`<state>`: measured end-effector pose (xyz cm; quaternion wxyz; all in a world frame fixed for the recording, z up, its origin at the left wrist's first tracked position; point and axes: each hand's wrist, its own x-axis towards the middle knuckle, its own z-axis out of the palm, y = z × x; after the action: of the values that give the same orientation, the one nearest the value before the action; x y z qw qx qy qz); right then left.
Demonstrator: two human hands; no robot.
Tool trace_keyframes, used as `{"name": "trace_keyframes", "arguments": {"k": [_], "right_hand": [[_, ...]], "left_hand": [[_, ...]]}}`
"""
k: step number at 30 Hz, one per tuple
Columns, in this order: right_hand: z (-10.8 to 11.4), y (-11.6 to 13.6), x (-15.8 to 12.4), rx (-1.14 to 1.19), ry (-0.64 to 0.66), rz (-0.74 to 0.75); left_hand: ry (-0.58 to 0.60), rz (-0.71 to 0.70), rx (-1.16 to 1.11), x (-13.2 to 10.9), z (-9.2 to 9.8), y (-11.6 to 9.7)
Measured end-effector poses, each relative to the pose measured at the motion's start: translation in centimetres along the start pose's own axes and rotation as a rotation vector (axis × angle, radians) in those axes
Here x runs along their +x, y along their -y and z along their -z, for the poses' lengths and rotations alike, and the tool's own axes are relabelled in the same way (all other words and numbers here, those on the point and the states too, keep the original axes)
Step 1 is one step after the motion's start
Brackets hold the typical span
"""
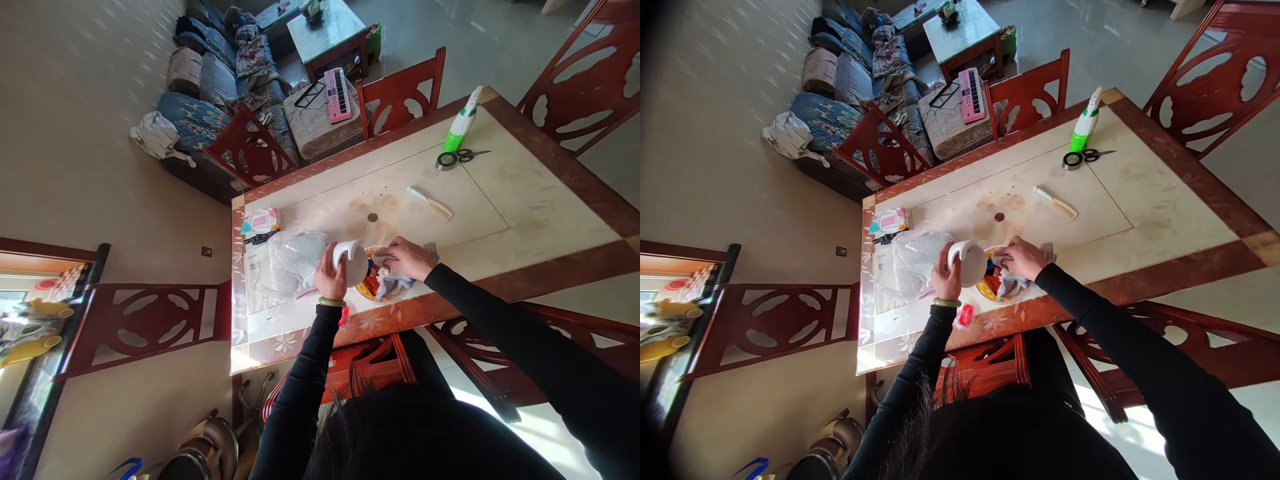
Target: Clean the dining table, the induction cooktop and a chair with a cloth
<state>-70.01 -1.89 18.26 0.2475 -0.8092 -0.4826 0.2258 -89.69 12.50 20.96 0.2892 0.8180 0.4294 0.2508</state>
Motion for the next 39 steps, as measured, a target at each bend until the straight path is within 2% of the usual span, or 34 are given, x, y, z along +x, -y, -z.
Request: {"name": "trace_keyframes", "arguments": {"k": [3,6,11,14,16,19,21,23,25,26,29,31,33,35,38,39], "right_hand": [[0.0,1.1,-0.1,0.197,-0.165,-0.037],[-1.0,3.8,-0.5,0.344,-0.300,-0.014],[-5.4,8.4,-1.4,0.352,-0.284,0.132],[-6.3,9.5,-1.0,0.306,-0.246,0.141],[-5.8,9.5,-0.7,0.302,-0.150,0.194],[-4.2,8.7,-0.6,0.213,0.062,0.327],[-2.9,7.9,-0.7,0.029,0.157,0.378],[-1.0,6.6,-0.7,-0.193,0.168,0.349],[1.5,4.9,-0.6,-0.290,0.120,0.284],[2.9,3.9,-0.5,-0.262,0.087,0.264],[6.4,0.8,0.1,0.002,-0.021,0.263],[7.7,-0.6,0.6,0.123,-0.090,0.205],[7.8,-1.2,1.1,0.197,-0.133,0.107],[7.1,-0.7,1.5,0.276,-0.198,0.028],[5.2,1.8,1.6,0.439,-0.342,-0.008],[4.5,2.9,1.5,0.509,-0.336,0.014]], "left_hand": [[0.006,0.091,-0.069,0.0,-0.5,0.1],[0.010,0.154,-0.170,-0.2,-1.5,0.2],[0.010,0.150,-0.317,-0.9,-3.1,0.4],[0.012,0.147,-0.316,-1.1,-3.4,1.0],[0.008,0.148,-0.296,-1.0,-3.1,1.3],[0.027,0.099,-0.226,-0.6,-1.8,1.2],[0.073,0.021,-0.132,-0.4,-0.8,0.8],[0.089,-0.032,-0.063,-0.1,0.2,0.2],[0.054,-0.021,-0.068,0.3,1.1,-0.2],[0.028,-0.002,-0.092,0.5,1.6,-0.2],[-0.013,0.048,-0.183,1.1,2.5,0.2],[-0.008,0.079,-0.256,1.2,2.6,0.8],[0.005,0.109,-0.345,0.9,2.1,1.3],[0.013,0.141,-0.429,0.5,1.3,1.8],[0.024,0.203,-0.539,-0.5,-0.4,2.1],[0.029,0.223,-0.579,-0.7,-0.9,2.1]]}}
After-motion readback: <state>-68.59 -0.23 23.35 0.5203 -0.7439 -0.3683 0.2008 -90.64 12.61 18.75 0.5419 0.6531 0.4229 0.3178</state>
